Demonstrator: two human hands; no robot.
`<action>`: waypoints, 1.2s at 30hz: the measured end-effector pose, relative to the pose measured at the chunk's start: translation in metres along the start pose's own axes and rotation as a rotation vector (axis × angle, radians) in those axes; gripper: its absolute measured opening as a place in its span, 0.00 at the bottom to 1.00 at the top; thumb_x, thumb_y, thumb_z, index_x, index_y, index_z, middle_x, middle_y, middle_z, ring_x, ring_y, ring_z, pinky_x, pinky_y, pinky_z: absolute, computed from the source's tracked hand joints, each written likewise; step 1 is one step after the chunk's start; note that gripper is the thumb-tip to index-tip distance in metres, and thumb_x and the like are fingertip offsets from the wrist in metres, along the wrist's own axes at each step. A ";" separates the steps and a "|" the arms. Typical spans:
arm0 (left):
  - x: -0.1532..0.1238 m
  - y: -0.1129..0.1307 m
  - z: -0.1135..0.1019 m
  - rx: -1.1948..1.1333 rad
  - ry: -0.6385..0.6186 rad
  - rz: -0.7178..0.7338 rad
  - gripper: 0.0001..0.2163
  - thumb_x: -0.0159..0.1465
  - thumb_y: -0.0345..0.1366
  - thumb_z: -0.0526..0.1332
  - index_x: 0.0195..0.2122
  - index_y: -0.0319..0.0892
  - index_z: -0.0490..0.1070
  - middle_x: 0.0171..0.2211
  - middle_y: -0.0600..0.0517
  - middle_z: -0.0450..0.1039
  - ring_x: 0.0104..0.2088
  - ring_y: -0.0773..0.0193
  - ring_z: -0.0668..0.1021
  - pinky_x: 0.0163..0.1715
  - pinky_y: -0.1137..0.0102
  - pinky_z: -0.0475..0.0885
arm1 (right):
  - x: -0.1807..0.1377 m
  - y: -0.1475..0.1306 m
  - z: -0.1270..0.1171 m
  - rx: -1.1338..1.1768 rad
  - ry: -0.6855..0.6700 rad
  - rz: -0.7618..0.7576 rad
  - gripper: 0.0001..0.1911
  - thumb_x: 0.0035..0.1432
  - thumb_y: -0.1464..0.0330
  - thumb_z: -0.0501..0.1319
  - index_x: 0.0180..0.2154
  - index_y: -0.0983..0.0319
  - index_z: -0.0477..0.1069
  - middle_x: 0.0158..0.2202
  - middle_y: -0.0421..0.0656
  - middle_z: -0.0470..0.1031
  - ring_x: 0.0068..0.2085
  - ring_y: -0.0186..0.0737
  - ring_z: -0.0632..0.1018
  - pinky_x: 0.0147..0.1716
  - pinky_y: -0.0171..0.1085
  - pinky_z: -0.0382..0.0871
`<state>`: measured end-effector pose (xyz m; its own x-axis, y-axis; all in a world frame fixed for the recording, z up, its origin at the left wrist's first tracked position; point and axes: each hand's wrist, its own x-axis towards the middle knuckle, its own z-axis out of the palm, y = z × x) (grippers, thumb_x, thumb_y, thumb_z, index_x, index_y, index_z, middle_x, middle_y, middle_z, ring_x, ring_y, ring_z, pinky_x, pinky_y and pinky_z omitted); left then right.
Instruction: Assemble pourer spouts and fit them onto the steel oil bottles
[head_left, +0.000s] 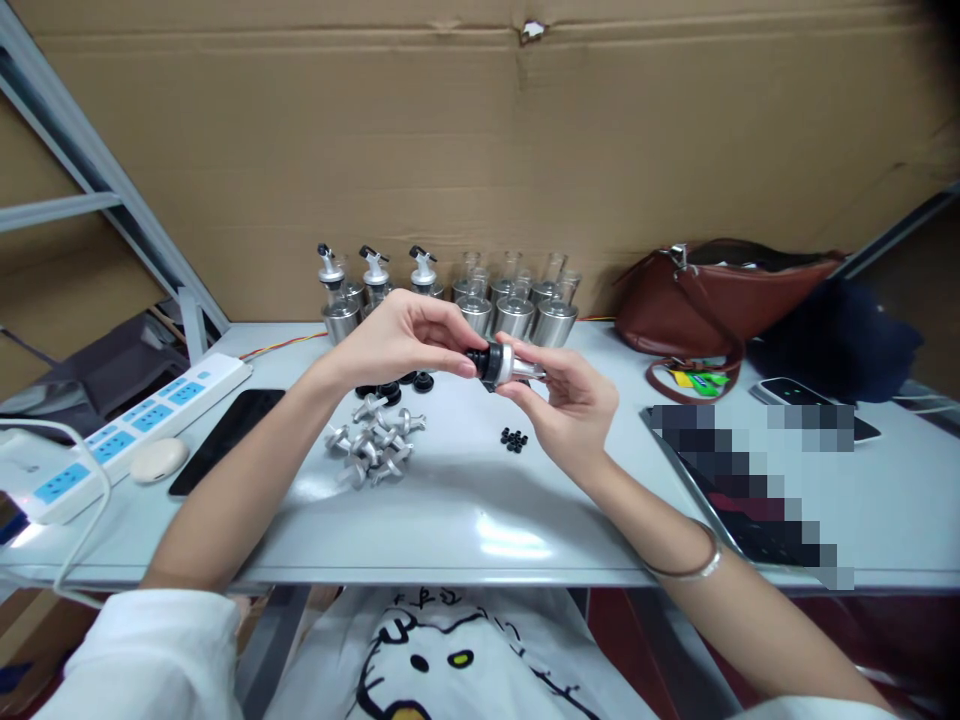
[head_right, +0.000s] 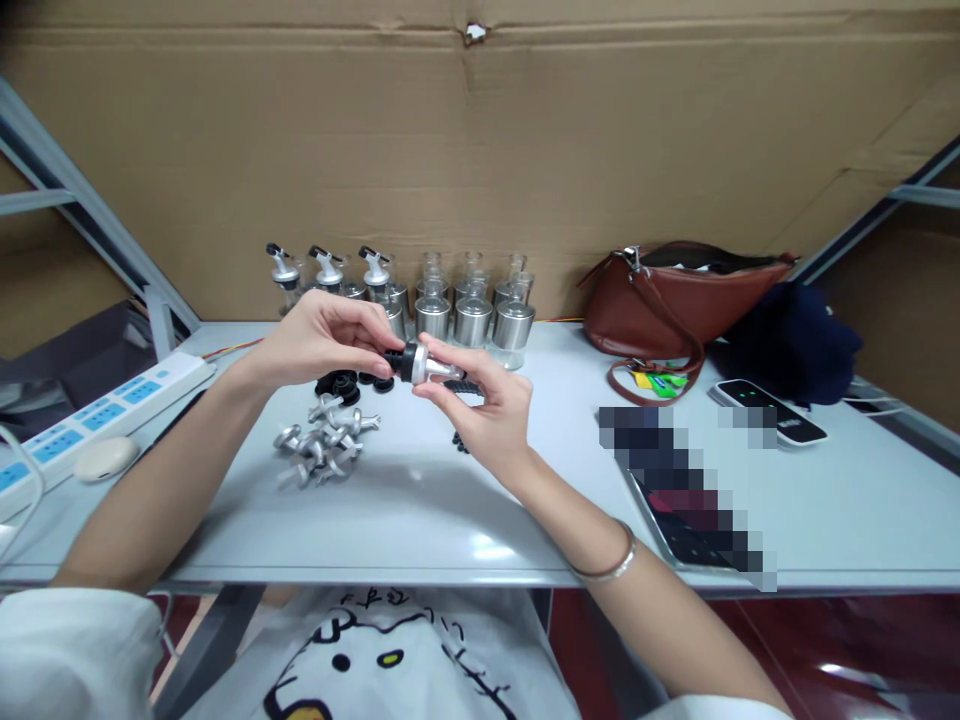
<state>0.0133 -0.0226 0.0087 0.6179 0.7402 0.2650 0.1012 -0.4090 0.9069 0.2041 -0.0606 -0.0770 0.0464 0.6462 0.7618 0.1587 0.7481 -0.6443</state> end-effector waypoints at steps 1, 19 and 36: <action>0.000 0.001 0.002 -0.021 0.002 -0.003 0.15 0.43 0.39 0.75 0.29 0.37 0.76 0.29 0.51 0.77 0.31 0.65 0.80 0.35 0.70 0.78 | 0.000 -0.001 0.001 0.003 0.008 -0.011 0.14 0.51 0.62 0.69 0.41 0.55 0.74 0.45 0.44 0.80 0.48 0.50 0.79 0.45 0.49 0.77; -0.005 0.010 0.012 0.294 -0.054 -0.004 0.14 0.54 0.42 0.68 0.25 0.39 0.66 0.21 0.56 0.72 0.22 0.70 0.76 0.22 0.77 0.69 | 0.010 -0.010 -0.001 -0.298 -0.159 -0.077 0.15 0.63 0.60 0.55 0.33 0.59 0.78 0.31 0.45 0.75 0.32 0.40 0.75 0.32 0.41 0.70; 0.005 -0.016 -0.002 0.260 -0.246 -0.086 0.07 0.61 0.34 0.60 0.38 0.41 0.62 0.32 0.54 0.70 0.30 0.70 0.75 0.29 0.73 0.70 | 0.014 0.000 0.001 0.160 -0.230 0.432 0.17 0.51 0.56 0.65 0.38 0.61 0.72 0.22 0.38 0.73 0.27 0.36 0.77 0.24 0.34 0.72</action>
<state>0.0130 -0.0116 -0.0039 0.7647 0.6399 0.0760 0.3360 -0.4965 0.8004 0.2035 -0.0515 -0.0666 -0.1462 0.9045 0.4007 0.0189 0.4076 -0.9130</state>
